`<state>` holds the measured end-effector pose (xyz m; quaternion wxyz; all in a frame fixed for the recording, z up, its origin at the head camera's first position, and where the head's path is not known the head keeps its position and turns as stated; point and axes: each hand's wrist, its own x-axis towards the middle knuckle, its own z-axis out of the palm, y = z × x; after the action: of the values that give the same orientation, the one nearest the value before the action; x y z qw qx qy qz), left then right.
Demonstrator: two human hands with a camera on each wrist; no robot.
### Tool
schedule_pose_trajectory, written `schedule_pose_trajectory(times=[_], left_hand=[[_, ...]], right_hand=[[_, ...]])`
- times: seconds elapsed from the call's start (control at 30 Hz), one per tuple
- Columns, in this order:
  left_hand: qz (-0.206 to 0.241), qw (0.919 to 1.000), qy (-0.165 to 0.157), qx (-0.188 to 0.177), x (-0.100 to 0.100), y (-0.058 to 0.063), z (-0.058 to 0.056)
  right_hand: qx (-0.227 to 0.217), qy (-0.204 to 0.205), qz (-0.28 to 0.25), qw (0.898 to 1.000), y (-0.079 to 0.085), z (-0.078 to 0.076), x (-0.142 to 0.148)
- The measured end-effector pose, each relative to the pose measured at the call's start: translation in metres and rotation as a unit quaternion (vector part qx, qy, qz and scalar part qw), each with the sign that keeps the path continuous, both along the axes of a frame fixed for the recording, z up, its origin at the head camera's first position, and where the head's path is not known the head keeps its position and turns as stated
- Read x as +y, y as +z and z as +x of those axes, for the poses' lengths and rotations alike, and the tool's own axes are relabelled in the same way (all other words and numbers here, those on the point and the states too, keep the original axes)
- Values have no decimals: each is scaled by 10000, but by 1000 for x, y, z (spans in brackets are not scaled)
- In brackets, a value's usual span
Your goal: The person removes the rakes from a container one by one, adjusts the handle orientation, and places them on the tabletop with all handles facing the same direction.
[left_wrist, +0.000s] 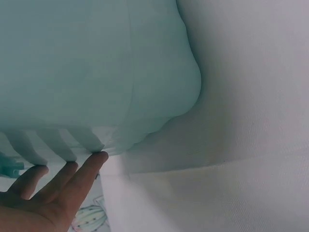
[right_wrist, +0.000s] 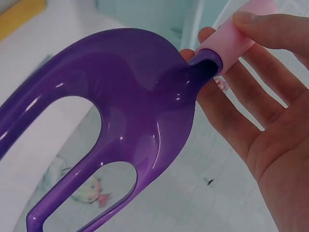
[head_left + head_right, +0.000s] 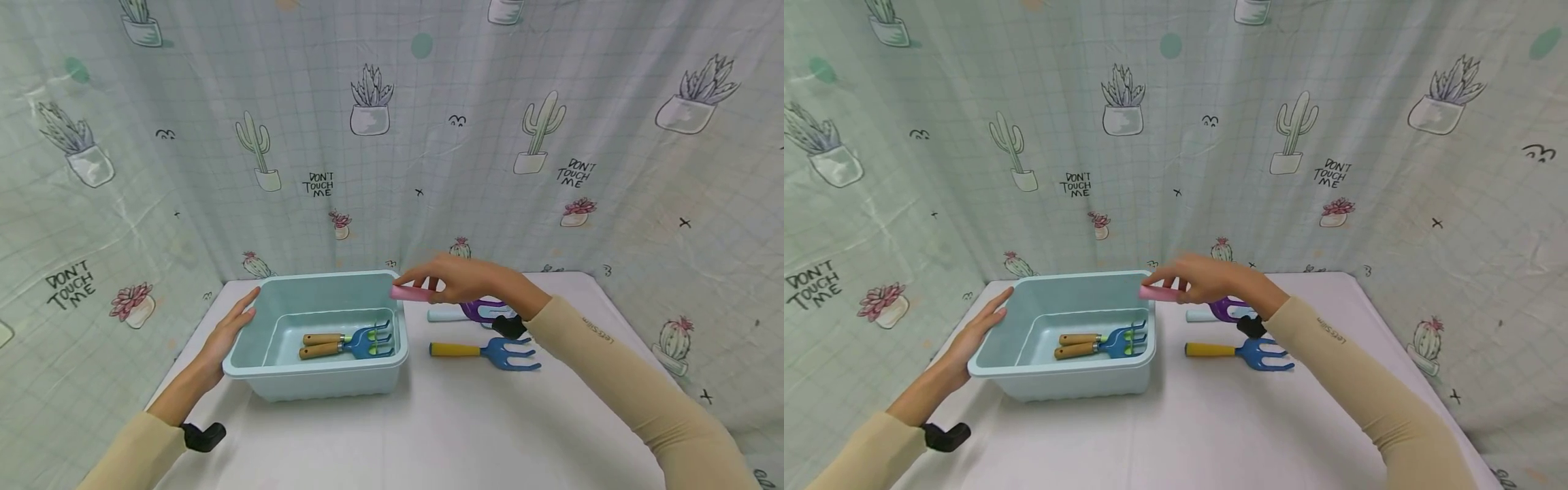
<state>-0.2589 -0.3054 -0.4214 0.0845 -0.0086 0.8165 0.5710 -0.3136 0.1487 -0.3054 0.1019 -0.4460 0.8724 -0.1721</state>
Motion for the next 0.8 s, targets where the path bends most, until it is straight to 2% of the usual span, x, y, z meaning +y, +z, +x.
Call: schedule_pose_trajectory(times=[0.23,0.37,0.53,0.8], left_hand=[[40,10000,6,32,0,0,1],[44,10000,18,2,-1,-1,1],[65,10000,10,27,-1,-1,0],[78,10000,16,-8,0,-1,0]], right_hand=[[-86,-366,167,9992,-16,10,29],[-359,-520,176,9978,-29,16,43],[-559,-559,85,9968,-47,22,60],[-803,-296,-54,9963,-82,32,77]])
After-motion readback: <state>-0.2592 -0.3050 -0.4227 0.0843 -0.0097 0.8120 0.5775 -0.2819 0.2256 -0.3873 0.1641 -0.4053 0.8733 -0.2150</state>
